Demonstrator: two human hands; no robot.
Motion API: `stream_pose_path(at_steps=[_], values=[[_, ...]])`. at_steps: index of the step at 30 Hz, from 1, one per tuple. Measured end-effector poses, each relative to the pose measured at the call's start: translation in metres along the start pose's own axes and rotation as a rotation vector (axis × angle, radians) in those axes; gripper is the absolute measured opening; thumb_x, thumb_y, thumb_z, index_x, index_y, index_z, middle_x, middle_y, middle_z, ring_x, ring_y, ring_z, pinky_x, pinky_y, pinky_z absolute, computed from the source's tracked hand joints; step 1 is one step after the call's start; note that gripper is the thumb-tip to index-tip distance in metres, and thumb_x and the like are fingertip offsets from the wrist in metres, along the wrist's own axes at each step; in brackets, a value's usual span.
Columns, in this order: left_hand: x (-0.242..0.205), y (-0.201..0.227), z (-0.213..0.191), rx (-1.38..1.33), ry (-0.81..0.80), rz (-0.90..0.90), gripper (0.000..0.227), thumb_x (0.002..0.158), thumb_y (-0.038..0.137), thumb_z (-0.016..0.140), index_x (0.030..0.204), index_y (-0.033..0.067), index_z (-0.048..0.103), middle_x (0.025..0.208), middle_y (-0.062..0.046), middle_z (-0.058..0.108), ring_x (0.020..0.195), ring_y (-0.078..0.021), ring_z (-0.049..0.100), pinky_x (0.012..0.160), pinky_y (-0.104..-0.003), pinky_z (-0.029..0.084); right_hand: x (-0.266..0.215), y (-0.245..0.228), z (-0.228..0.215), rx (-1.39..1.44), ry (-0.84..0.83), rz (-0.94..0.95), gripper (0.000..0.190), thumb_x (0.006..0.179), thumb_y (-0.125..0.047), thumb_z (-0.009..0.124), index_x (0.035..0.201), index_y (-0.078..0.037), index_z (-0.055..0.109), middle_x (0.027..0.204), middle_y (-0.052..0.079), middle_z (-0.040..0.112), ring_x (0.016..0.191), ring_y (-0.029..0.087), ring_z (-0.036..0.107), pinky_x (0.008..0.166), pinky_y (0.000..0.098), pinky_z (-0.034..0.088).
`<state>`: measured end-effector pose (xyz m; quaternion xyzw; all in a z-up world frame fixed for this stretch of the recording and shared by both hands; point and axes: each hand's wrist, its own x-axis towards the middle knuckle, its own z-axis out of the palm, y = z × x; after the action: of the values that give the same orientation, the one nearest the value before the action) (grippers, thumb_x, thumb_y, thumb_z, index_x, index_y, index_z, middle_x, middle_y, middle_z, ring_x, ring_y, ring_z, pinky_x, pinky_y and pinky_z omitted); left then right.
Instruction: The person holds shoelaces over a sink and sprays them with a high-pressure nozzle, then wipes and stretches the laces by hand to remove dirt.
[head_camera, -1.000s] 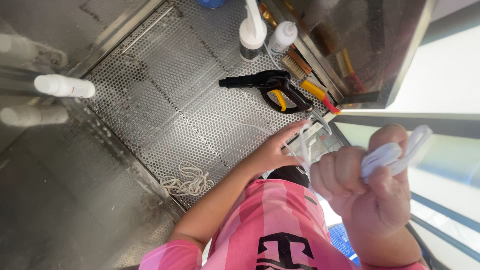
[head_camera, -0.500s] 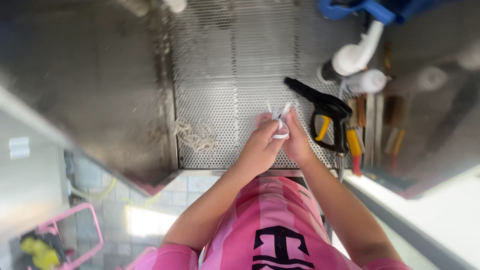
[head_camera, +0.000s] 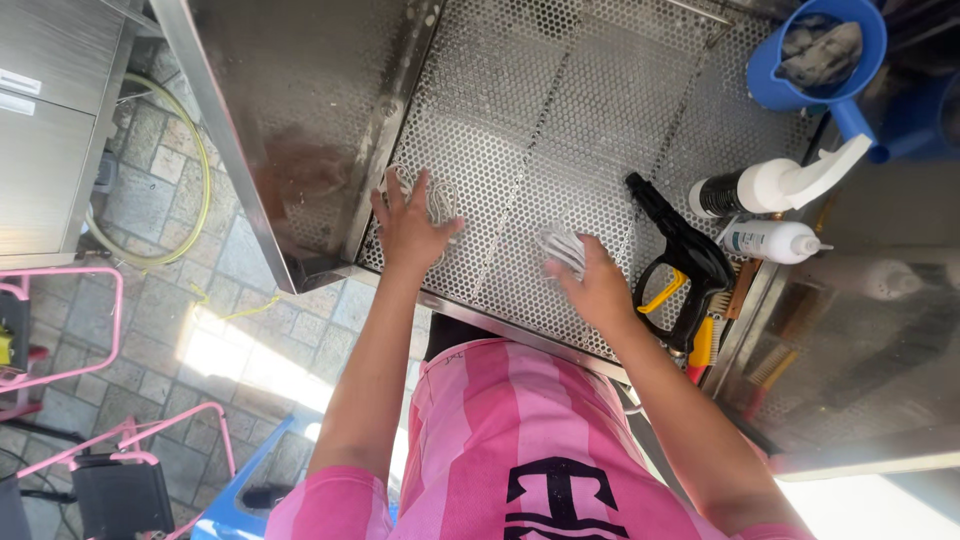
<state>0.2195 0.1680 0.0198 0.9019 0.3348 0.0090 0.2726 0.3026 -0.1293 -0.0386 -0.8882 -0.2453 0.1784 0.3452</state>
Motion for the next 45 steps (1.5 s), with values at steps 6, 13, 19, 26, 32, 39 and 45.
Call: stream_pose_path(at_steps=[6, 13, 19, 26, 32, 39, 45], values=[[-0.023, -0.066, 0.072, -0.086, 0.125, 0.179, 0.038, 0.086, 0.012, 0.081, 0.123, 0.0114, 0.071, 0.145, -0.019, 0.053, 0.132, -0.0394, 0.048, 0.109, -0.050, 0.047, -0.002, 0.029, 0.038, -0.372, 0.029, -0.093, 0.056, 0.087, -0.032, 0.072, 0.128, 0.004, 0.059, 0.116, 0.028, 0.068, 0.098, 0.043, 0.069, 0.082, 0.0492, 0.056], [-0.038, -0.070, 0.025, -0.586, 0.133, 0.075, 0.022, 0.080, 0.002, 0.075, 0.101, 0.0070, 0.071, 0.107, -0.010, 0.068, 0.094, -0.0249, 0.070, 0.082, -0.036, 0.056, 0.000, 0.000, 0.042, -0.071, -0.049, -0.160, 0.031, 0.094, -0.013, 0.064, 0.119, 0.006, 0.061, 0.101, 0.028, 0.069, 0.089, 0.042, 0.071, 0.075, 0.0446, 0.057], [-0.051, -0.030, -0.081, -0.683, 0.243, 0.242, 0.023, 0.084, -0.001, 0.074, 0.106, 0.0059, 0.071, 0.112, -0.009, 0.066, 0.098, -0.0227, 0.071, 0.085, -0.031, 0.056, 0.036, -0.105, 0.103, 0.332, -0.308, 0.137, 0.026, 0.099, -0.021, 0.067, 0.115, -0.001, 0.064, 0.082, 0.016, 0.070, 0.073, 0.027, 0.067, 0.068, 0.0384, 0.054], [-0.038, -0.017, -0.101, -0.724, 0.183, 0.320, 0.024, 0.086, 0.001, 0.076, 0.109, 0.0056, 0.070, 0.114, -0.010, 0.065, 0.098, -0.0242, 0.072, 0.085, -0.032, 0.057, 0.058, -0.167, 0.130, 0.113, -0.126, -0.463, 0.077, 0.070, -0.034, 0.082, 0.130, 0.008, 0.057, 0.125, 0.028, 0.059, 0.111, 0.040, 0.059, 0.093, 0.0453, 0.049], [-0.001, -0.034, -0.049, -0.642, 0.137, 0.374, 0.018, 0.088, 0.004, 0.077, 0.102, 0.0033, 0.066, 0.110, -0.011, 0.065, 0.102, -0.0286, 0.068, 0.088, -0.038, 0.054, 0.026, -0.177, 0.009, -0.074, -0.484, -0.024, 0.025, 0.089, -0.028, 0.075, 0.093, -0.004, 0.072, 0.091, 0.013, 0.070, 0.087, 0.026, 0.067, 0.079, 0.0393, 0.054], [0.027, -0.007, -0.007, -0.403, -0.332, 0.193, 0.017, 0.096, 0.023, 0.070, 0.105, 0.0093, 0.069, 0.104, -0.008, 0.075, 0.096, -0.0240, 0.073, 0.084, -0.037, 0.056, -0.085, -0.199, -0.163, 0.160, 0.071, -0.228, 0.030, 0.081, -0.012, 0.081, 0.101, 0.000, 0.062, 0.092, 0.009, 0.067, 0.080, 0.019, 0.063, 0.074, 0.0326, 0.053], [0.047, 0.003, 0.011, -0.021, -0.310, 0.138, 0.023, 0.091, 0.022, 0.073, 0.106, 0.0067, 0.067, 0.106, -0.012, 0.069, 0.096, -0.0310, 0.069, 0.080, -0.046, 0.054, -0.090, -0.171, -0.157, 0.107, 0.285, -0.107, 0.042, 0.080, -0.013, 0.082, 0.111, 0.000, 0.057, 0.100, 0.010, 0.066, 0.081, 0.018, 0.061, 0.074, 0.0324, 0.053]])
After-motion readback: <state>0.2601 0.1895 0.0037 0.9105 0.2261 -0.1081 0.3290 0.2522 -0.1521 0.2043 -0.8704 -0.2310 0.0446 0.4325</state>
